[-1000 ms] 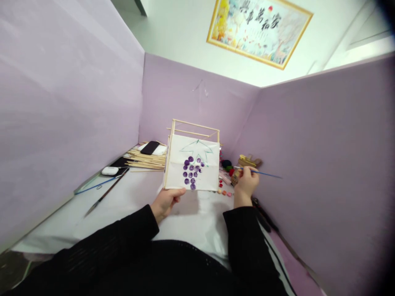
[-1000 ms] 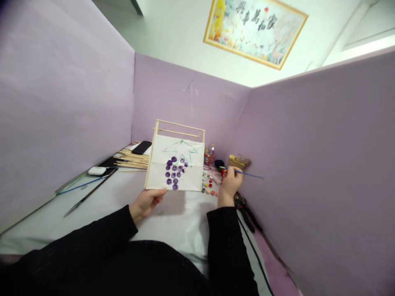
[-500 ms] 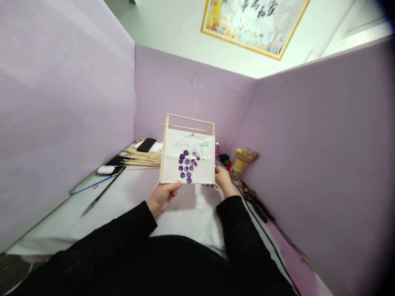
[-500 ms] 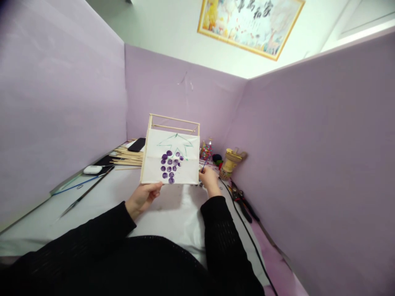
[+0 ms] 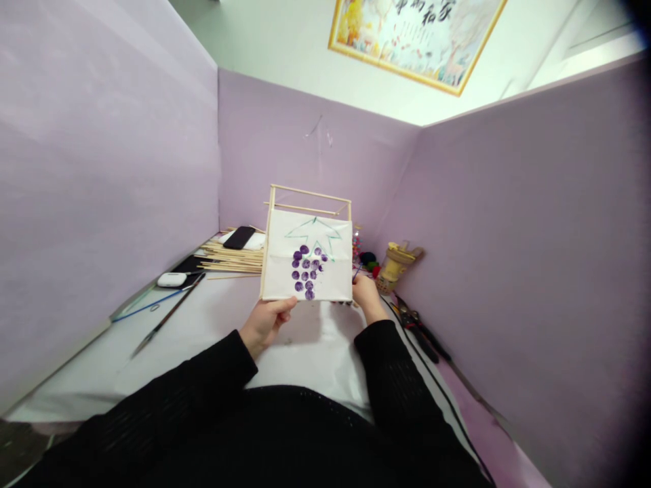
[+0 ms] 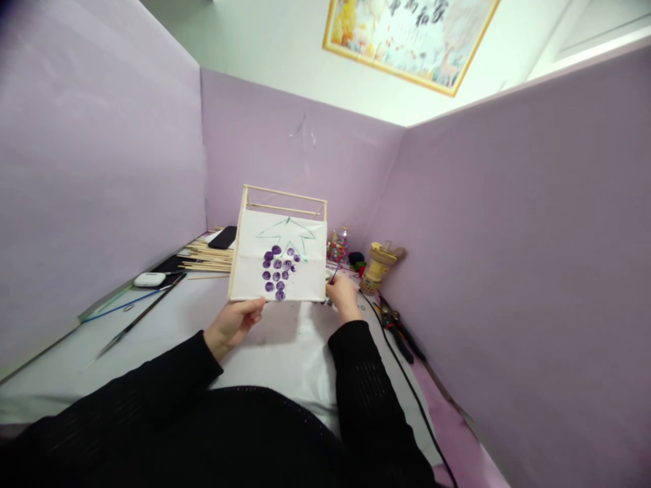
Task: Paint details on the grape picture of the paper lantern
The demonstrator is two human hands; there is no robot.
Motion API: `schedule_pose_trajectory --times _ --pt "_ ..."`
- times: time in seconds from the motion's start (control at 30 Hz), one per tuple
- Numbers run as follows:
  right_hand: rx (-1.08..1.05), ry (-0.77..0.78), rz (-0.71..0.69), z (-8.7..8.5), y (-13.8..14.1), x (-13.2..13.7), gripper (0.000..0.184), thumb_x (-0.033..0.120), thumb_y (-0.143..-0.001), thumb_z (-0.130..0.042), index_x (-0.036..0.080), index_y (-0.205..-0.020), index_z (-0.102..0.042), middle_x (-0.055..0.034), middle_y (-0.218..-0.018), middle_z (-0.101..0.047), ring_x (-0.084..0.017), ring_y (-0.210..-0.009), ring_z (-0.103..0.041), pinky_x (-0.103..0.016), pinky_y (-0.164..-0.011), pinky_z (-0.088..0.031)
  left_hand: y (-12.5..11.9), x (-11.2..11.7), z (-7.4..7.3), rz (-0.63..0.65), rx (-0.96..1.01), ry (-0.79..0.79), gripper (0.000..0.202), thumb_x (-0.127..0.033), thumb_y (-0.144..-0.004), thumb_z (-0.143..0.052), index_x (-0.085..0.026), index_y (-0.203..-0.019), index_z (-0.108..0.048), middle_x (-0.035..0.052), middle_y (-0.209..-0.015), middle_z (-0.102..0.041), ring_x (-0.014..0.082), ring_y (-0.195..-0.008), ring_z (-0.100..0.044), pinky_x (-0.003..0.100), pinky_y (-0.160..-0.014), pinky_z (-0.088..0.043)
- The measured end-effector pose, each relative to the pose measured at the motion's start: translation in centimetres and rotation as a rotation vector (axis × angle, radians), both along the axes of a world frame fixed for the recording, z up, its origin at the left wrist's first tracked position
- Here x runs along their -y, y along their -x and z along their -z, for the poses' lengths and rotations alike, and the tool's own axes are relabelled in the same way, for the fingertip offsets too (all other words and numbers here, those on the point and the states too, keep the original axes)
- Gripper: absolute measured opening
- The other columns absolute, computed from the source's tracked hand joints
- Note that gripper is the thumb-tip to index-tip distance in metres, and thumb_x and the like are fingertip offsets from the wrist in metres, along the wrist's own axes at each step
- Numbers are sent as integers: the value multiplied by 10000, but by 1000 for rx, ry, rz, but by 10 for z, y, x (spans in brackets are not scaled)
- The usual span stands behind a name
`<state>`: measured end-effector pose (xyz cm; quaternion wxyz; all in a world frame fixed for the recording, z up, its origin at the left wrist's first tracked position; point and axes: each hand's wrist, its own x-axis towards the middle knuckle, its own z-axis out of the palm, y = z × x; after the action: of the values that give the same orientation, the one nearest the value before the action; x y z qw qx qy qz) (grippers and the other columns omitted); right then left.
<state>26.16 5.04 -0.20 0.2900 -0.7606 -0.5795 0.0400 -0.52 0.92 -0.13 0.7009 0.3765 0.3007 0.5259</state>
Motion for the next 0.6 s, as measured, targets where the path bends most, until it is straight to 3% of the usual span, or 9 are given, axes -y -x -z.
schedule_pose_trajectory --times 0.6 --pt "32 31 45 -9 8 7 187 292 -674 -703 147 -776 -764 -99 -740 -742 -198 -777 -685 -187 -603 -411 0 1 -1 -2 -5 -1 271 -198 -510 -825 -142 -643 -595 -50 -506 -486 52 -441 -388 195 -417 -319"
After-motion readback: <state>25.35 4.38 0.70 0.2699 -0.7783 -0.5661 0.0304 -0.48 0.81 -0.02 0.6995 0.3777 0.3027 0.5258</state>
